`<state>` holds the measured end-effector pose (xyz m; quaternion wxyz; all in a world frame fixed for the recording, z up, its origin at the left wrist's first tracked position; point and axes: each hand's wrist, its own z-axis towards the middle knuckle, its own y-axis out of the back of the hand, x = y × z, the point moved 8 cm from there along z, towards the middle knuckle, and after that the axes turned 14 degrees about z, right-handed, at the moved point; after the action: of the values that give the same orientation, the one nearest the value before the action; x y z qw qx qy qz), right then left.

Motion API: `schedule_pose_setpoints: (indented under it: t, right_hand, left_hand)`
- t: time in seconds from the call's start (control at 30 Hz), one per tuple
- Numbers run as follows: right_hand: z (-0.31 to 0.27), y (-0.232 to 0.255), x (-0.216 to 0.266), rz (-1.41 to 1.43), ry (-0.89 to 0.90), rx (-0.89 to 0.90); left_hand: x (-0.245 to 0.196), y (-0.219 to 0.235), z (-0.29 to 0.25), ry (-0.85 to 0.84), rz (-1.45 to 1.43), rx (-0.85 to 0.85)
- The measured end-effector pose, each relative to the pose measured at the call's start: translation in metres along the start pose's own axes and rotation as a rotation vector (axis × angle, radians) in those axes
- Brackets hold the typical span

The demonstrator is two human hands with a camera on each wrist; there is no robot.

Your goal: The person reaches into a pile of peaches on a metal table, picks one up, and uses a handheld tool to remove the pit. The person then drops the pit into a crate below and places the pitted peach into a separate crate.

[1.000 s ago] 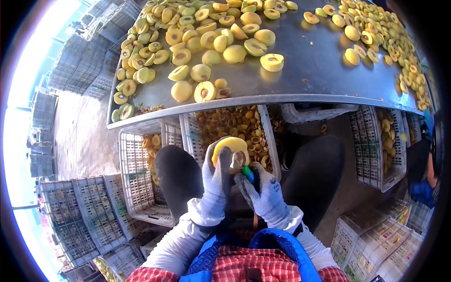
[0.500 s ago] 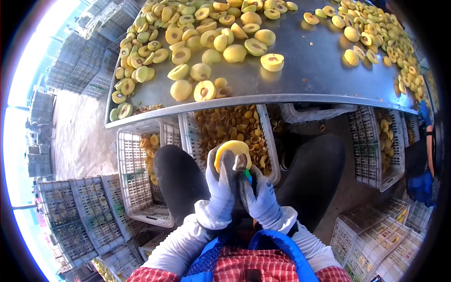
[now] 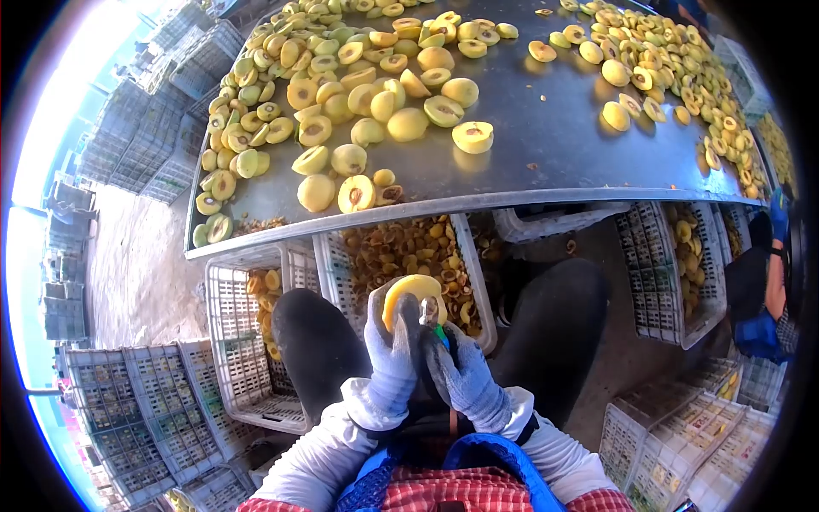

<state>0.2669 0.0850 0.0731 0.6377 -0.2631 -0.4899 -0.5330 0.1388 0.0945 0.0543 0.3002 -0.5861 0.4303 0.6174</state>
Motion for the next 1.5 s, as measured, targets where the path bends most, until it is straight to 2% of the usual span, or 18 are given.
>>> schedule_pose_setpoints:
  t: [0.13,0.2,0.27,0.43,0.5,0.57,0.63,0.73,0.77,0.87,0.9,0.97,1.0,1.07,1.1,1.23,1.37,1.5]
  right_hand:
    - [0.004,0.001,0.023,-0.288,0.301,-0.033]
    - [0.013,0.006,0.013,0.018,0.001,-0.083]
    - [0.017,0.004,0.009,0.212,-0.169,-0.105]
    - [0.024,0.005,0.021,0.351,-0.156,-0.061]
    - [0.016,0.004,0.02,0.204,-0.046,0.034]
    - [0.007,-0.001,0.009,0.381,-0.182,0.123]
    - [-0.005,-0.015,-0.004,0.884,-0.562,0.205]
    - [-0.025,-0.039,0.008,1.625,-1.141,0.329]
    - [-0.025,-0.048,0.016,1.78,-1.229,0.332]
    - [-0.026,-0.065,0.009,2.102,-1.301,0.261]
    - [-0.024,-0.068,0.01,2.245,-1.224,0.318]
    - [-0.028,-0.075,0.001,2.114,-1.25,0.345]
    - [-0.03,-0.078,-0.004,2.048,-1.26,0.361]
    - [-0.032,-0.086,0.002,2.209,-1.343,0.405]
    - [-0.029,-0.086,0.009,2.289,-1.362,0.425]
    - [-0.021,-0.088,0.031,2.495,-1.409,0.447]
    - [-0.027,-0.104,0.027,2.578,-1.306,0.473]
    - [-0.039,-0.124,0.011,2.364,-1.343,0.452]
  left_hand:
    - [-0.019,-0.003,-0.005,-0.075,-0.017,-0.045]
    - [-0.033,-0.001,-0.004,-0.148,-0.027,-0.078]
    - [-0.045,0.004,-0.006,-0.158,0.039,-0.134]
    - [-0.048,0.01,-0.005,-0.208,0.05,-0.08]
    - [-0.047,0.009,-0.005,-0.194,0.046,-0.041]
    - [-0.043,0.004,-0.003,-0.15,0.082,0.056]
    - [-0.043,-0.001,0.0,-0.12,0.175,0.16]
    - [-0.035,-0.012,0.002,-0.057,-0.025,0.405]
    - [-0.023,-0.012,0.001,0.081,-0.079,0.454]
    - [0.001,-0.005,0.004,0.185,-0.162,0.311]
    - [0.001,0.001,0.004,0.168,-0.095,0.277]
    - [-0.002,0.014,0.009,0.132,0.04,0.204]
    - [-0.014,0.023,0.017,-0.097,0.237,0.17]
    - [-0.04,0.036,0.021,-0.501,0.719,0.129]
    - [-0.04,0.037,0.022,-0.549,0.72,0.159]
    - [0.013,0.034,0.008,0.19,-0.103,0.214]
    - [0.045,0.04,-0.012,0.5,-0.336,0.121]
    - [0.064,0.057,-0.011,0.508,-0.353,0.116]
